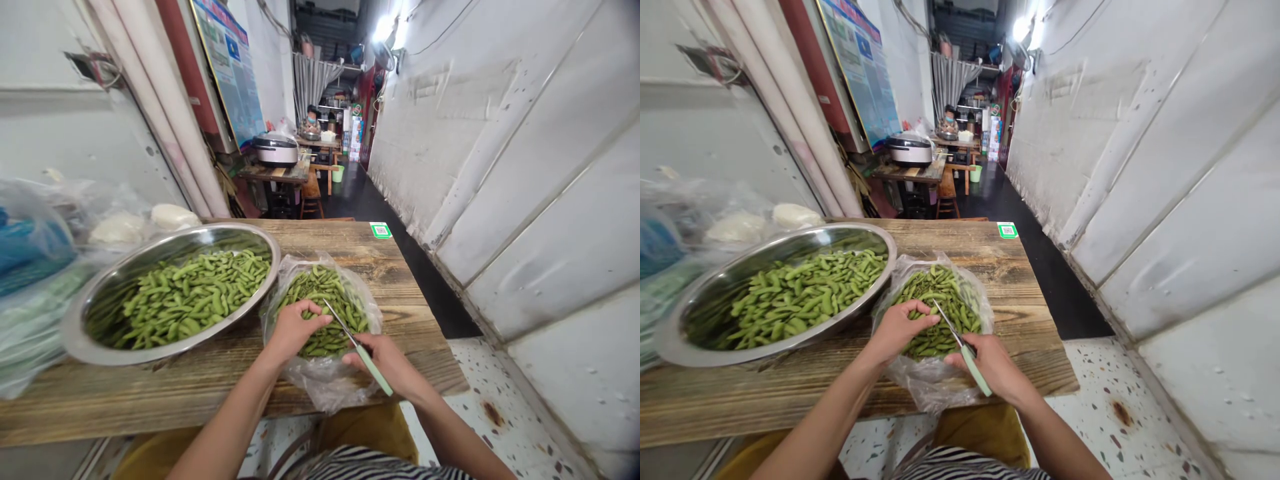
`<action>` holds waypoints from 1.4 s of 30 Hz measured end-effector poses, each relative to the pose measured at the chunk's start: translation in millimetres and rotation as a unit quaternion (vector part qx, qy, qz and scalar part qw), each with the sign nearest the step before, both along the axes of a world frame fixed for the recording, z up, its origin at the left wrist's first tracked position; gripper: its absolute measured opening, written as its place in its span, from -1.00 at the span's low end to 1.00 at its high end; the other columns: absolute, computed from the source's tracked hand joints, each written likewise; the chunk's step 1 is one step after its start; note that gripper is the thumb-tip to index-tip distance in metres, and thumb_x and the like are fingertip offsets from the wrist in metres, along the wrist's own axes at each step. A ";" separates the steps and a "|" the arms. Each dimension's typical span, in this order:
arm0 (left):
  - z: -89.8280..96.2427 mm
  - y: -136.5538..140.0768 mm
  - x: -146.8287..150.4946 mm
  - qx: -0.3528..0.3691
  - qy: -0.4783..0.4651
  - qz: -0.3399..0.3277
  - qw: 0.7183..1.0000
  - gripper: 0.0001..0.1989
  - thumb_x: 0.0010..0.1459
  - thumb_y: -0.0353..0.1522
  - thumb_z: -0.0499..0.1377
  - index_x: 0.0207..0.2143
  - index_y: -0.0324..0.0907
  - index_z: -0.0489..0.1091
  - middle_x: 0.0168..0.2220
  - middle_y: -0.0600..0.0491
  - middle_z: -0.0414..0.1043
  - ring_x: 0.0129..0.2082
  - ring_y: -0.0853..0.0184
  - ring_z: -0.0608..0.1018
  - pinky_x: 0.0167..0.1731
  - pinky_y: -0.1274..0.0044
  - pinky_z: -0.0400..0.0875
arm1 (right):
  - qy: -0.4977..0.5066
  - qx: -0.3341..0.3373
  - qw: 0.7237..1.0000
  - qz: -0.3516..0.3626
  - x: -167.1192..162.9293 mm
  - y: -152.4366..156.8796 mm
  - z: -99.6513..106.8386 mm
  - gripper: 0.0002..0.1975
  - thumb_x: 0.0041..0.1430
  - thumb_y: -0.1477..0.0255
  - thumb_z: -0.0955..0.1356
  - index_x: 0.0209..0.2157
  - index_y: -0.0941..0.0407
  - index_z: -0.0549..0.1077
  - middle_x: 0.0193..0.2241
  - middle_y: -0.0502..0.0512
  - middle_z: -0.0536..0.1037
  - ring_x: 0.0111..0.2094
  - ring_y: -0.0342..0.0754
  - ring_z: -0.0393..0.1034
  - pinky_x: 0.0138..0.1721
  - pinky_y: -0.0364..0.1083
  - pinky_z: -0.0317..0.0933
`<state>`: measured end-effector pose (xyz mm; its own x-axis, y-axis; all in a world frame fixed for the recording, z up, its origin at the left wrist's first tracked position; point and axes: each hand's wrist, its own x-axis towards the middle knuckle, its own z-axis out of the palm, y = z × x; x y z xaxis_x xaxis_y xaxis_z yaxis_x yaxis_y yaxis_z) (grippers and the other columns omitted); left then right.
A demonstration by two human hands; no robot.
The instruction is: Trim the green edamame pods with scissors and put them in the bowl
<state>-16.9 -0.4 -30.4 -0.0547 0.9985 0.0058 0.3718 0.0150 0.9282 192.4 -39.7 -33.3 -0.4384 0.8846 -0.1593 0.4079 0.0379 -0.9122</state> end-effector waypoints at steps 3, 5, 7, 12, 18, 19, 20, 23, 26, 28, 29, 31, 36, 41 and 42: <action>-2.0 -0.7 1.5 -0.007 -0.013 0.005 1.000 -0.78 -0.21 -0.23 0.32 -0.55 -0.18 0.43 -0.55 0.13 0.41 -0.50 0.35 0.41 -0.40 0.54 0.22 | -0.008 0.022 1.000 -0.003 0.8 0.8 0.1 -0.63 0.02 0.13 0.41 -0.42 0.19 0.44 -0.58 -0.06 0.26 -0.52 -0.17 0.09 -0.49 -0.21 -0.02; -2.5 -1.8 2.8 -0.015 -0.027 0.014 0.999 -0.77 -0.21 -0.23 0.32 -0.54 -0.19 0.43 -0.58 0.15 0.38 -0.53 0.36 0.38 -0.44 0.54 0.21 | -0.007 0.022 1.000 -0.002 1.7 0.7 2.0 -0.61 0.04 0.11 0.39 -0.34 0.19 0.45 -0.58 -0.08 0.25 -0.54 -0.18 0.08 -0.51 -0.21 -0.02; -2.5 -3.3 3.7 -0.023 -0.043 0.018 0.999 -0.76 -0.21 -0.22 0.33 -0.54 -0.19 0.42 -0.62 0.17 0.33 -0.57 0.38 0.35 -0.48 0.55 0.19 | -0.010 0.025 1.000 0.007 2.8 0.1 4.5 -0.57 0.07 0.10 0.36 -0.23 0.19 0.45 -0.57 -0.08 0.26 -0.56 -0.19 0.08 -0.53 -0.22 -0.02; -1.9 -6.4 4.5 -0.028 -0.064 0.021 0.997 -0.76 -0.22 -0.22 0.32 -0.54 -0.17 0.39 -0.67 0.19 0.27 -0.59 0.39 0.33 -0.51 0.56 0.17 | -0.025 0.051 0.998 0.038 4.1 -2.6 8.4 -0.55 0.11 0.10 0.34 -0.17 0.20 0.45 -0.49 -0.03 0.30 -0.48 -0.16 0.13 -0.48 -0.23 0.04; 3.0 -8.2 5.6 -0.014 -0.043 0.014 0.999 -0.78 -0.23 -0.24 0.32 -0.57 -0.18 0.40 -0.59 0.16 0.37 -0.55 0.39 0.37 -0.45 0.56 0.22 | -0.026 0.049 0.998 0.037 3.5 -3.5 8.5 -0.59 0.08 0.10 0.36 -0.27 0.19 0.47 -0.52 -0.06 0.28 -0.49 -0.18 0.10 -0.46 -0.22 0.03; 3.7 -8.5 5.8 -0.012 -0.041 0.014 0.999 -0.78 -0.24 -0.25 0.33 -0.58 -0.18 0.40 -0.59 0.16 0.38 -0.54 0.39 0.37 -0.44 0.56 0.22 | -0.021 0.047 0.998 0.038 3.6 -3.1 8.4 -0.61 0.09 0.11 0.36 -0.31 0.19 0.46 -0.54 -0.07 0.27 -0.50 -0.18 0.09 -0.48 -0.23 0.01; 4.0 -8.8 6.0 -0.010 -0.040 0.013 0.999 -0.79 -0.25 -0.26 0.33 -0.60 -0.18 0.40 -0.58 0.16 0.38 -0.53 0.39 0.37 -0.44 0.56 0.22 | -0.016 0.044 0.998 0.038 3.6 -2.7 8.1 -0.61 0.08 0.11 0.36 -0.36 0.19 0.46 -0.55 -0.07 0.25 -0.50 -0.19 0.08 -0.50 -0.23 0.00; 2.4 -9.6 6.2 -0.024 -0.067 0.015 0.997 -0.77 -0.26 -0.28 0.35 -0.60 -0.20 0.39 -0.60 0.17 0.36 -0.56 0.44 0.35 -0.49 0.58 0.20 | 0.007 0.024 0.999 0.026 2.6 -1.6 5.8 -0.61 0.02 0.11 0.40 -0.46 0.19 0.41 -0.59 -0.08 0.22 -0.54 -0.21 0.07 -0.55 -0.24 -0.03; -1.1 -9.7 5.7 -0.086 -0.193 0.016 0.977 -0.70 -0.25 -0.24 0.37 -0.52 -0.21 0.36 -0.70 0.24 0.24 -0.69 0.52 0.25 -0.63 0.63 0.08 | 0.058 -0.055 0.997 -0.013 -0.1 -2.3 1.9 -0.57 -0.01 0.07 0.40 -0.32 0.16 0.39 -0.65 -0.13 0.20 -0.66 -0.23 0.05 -0.65 -0.25 -0.03; -2.5 -9.0 4.9 -0.117 -0.308 0.012 0.944 -0.65 -0.26 -0.25 0.40 -0.48 -0.21 0.33 -0.68 0.23 0.27 -0.69 0.53 0.28 -0.65 0.66 0.10 | 0.092 -0.100 0.990 -0.023 -1.5 -3.7 -0.5 -0.51 0.02 0.03 0.37 -0.21 0.15 0.34 -0.68 -0.17 0.19 -0.72 -0.23 0.06 -0.70 -0.24 -0.01; -2.6 -8.6 4.7 -0.124 -0.357 0.013 0.926 -0.63 -0.28 -0.27 0.41 -0.47 -0.21 0.33 -0.63 0.19 0.32 -0.64 0.52 0.35 -0.63 0.67 0.17 | 0.099 -0.105 0.989 -0.016 -1.8 -4.5 -1.4 -0.49 0.03 0.02 0.36 -0.18 0.15 0.33 -0.69 -0.17 0.20 -0.72 -0.23 0.08 -0.70 -0.24 0.02; -2.2 -7.8 4.7 -0.123 -0.424 0.030 0.897 -0.62 -0.31 -0.32 0.44 -0.48 -0.23 0.33 -0.53 0.13 0.39 -0.51 0.50 0.46 -0.53 0.69 0.30 | 0.088 -0.088 0.992 0.010 -1.6 -6.0 -2.8 -0.49 0.06 0.02 0.34 -0.15 0.15 0.33 -0.68 -0.15 0.24 -0.70 -0.22 0.12 -0.67 -0.24 0.06; -2.1 -10.1 11.1 -0.103 -0.468 0.045 0.877 -0.58 -0.24 -0.28 0.43 -0.56 -0.22 0.21 -0.62 0.23 0.24 -0.66 0.63 0.28 -0.70 0.76 0.10 | 0.023 -0.021 0.999 0.029 -2.2 -7.5 -4.3 -0.49 0.12 0.03 0.31 -0.09 0.15 0.36 -0.66 -0.11 0.29 -0.65 -0.19 0.17 -0.61 -0.22 0.07; -4.3 -15.6 20.0 -0.090 -0.494 0.028 0.864 -0.51 -0.21 -0.24 0.41 -0.56 -0.19 0.10 -0.63 0.28 0.17 -0.74 0.67 0.11 -0.75 0.73 -0.09 | 0.014 -0.001 0.999 0.029 -8.2 -6.9 -3.3 -0.51 0.11 0.04 0.32 -0.11 0.14 0.40 -0.65 -0.10 0.28 -0.64 -0.20 0.15 -0.59 -0.22 0.07; -4.7 -16.4 20.9 -0.093 -0.497 0.023 0.862 -0.51 -0.21 -0.24 0.41 -0.56 -0.19 0.10 -0.64 0.28 0.18 -0.74 0.67 0.10 -0.75 0.73 -0.09 | 0.020 -0.005 0.999 0.027 -9.4 -6.7 -3.0 -0.51 0.11 0.04 0.32 -0.11 0.14 0.40 -0.65 -0.11 0.28 -0.65 -0.20 0.15 -0.60 -0.22 0.06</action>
